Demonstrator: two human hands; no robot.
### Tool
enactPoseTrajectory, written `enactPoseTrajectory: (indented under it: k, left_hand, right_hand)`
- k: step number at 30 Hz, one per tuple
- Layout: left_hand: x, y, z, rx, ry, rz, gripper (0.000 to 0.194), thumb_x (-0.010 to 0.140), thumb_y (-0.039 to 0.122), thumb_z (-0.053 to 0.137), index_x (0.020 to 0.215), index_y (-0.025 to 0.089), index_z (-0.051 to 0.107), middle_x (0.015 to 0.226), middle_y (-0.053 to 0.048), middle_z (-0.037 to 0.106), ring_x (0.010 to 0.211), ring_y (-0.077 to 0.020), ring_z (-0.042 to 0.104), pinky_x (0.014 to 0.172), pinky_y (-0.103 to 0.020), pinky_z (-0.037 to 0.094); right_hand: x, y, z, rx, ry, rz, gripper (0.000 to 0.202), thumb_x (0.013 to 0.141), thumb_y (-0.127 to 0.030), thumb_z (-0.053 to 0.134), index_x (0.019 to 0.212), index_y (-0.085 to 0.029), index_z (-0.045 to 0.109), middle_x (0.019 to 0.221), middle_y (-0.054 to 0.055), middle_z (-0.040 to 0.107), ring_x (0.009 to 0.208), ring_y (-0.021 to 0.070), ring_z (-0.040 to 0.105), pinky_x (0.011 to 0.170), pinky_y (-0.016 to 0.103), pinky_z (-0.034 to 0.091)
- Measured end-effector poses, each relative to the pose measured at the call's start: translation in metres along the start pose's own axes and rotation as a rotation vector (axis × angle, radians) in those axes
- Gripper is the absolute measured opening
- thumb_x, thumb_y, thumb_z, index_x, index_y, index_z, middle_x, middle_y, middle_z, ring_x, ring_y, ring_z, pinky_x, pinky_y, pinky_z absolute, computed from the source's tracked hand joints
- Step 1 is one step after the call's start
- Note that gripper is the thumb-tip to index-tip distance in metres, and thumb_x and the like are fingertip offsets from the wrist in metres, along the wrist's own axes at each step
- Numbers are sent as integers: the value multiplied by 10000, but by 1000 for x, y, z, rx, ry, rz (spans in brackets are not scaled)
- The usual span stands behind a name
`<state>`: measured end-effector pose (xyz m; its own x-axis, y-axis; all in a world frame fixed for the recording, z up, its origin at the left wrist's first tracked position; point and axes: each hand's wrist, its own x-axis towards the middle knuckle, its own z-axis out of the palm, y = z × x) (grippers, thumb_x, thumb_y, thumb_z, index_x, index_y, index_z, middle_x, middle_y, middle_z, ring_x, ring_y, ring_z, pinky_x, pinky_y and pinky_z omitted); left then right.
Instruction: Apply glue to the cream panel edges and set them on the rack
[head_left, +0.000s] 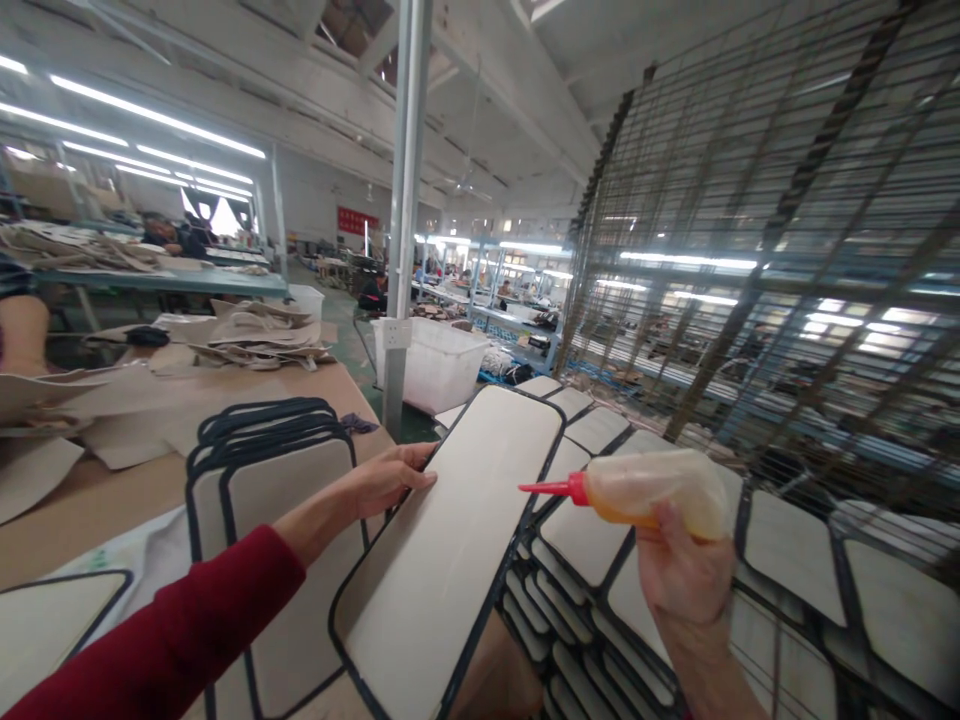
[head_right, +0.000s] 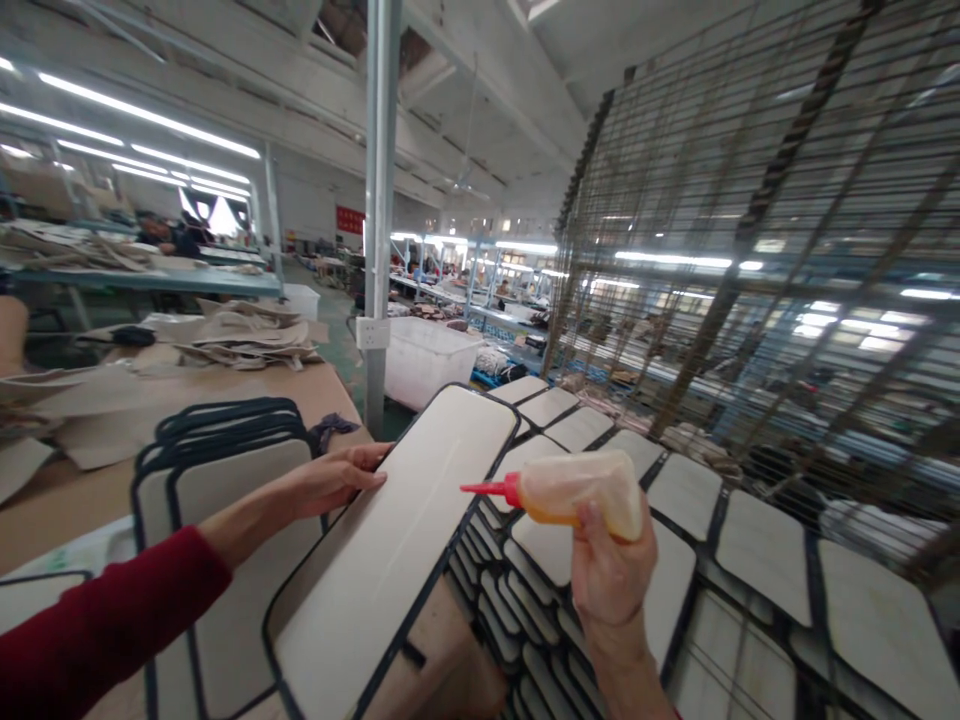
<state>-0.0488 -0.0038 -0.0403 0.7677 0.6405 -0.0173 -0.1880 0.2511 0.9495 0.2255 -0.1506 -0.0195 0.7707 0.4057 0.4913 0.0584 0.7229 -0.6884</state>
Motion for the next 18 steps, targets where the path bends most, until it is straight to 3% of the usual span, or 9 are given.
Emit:
enactPoseTrajectory:
  k: [7,10,15,18]
  left_hand:
    - [-3,2,2,17,5,-4,555,637,135,735,1182,147,631,897,-90,734,717,-208,677,671,-273,510]
    - [-3,3,3,7,15,-24,557,631,136,737,1178,146,631,893,-90,736,718,-206,677,668,-268,510]
    - [-2,4,5,-9,28,-41,582,600,137,756,1169,136,633,881,-92,739,708,-201,675,678,-271,517]
    - [-2,5,4,-9,60,-46,601,587,138,762,1173,133,629,869,-90,740,693,-199,674,674,-271,516]
  right_hand:
    - [-7,6,-25,-206,-59,-105,431,666,-347,763,1027,-163,615,871,58,642,891,255,616,819,444,508]
    - [-7,9,-29,-257,-46,-103,507,658,-390,762,1077,-155,598,932,77,641,872,255,618,812,446,512]
    - [-17,11,-37,-236,-25,-15,542,617,-394,793,1062,-143,615,942,80,653,807,212,622,785,373,524]
    - [-30,4,-37,-192,-107,132,477,617,-387,794,1007,-163,637,850,74,673,739,206,630,679,328,543]
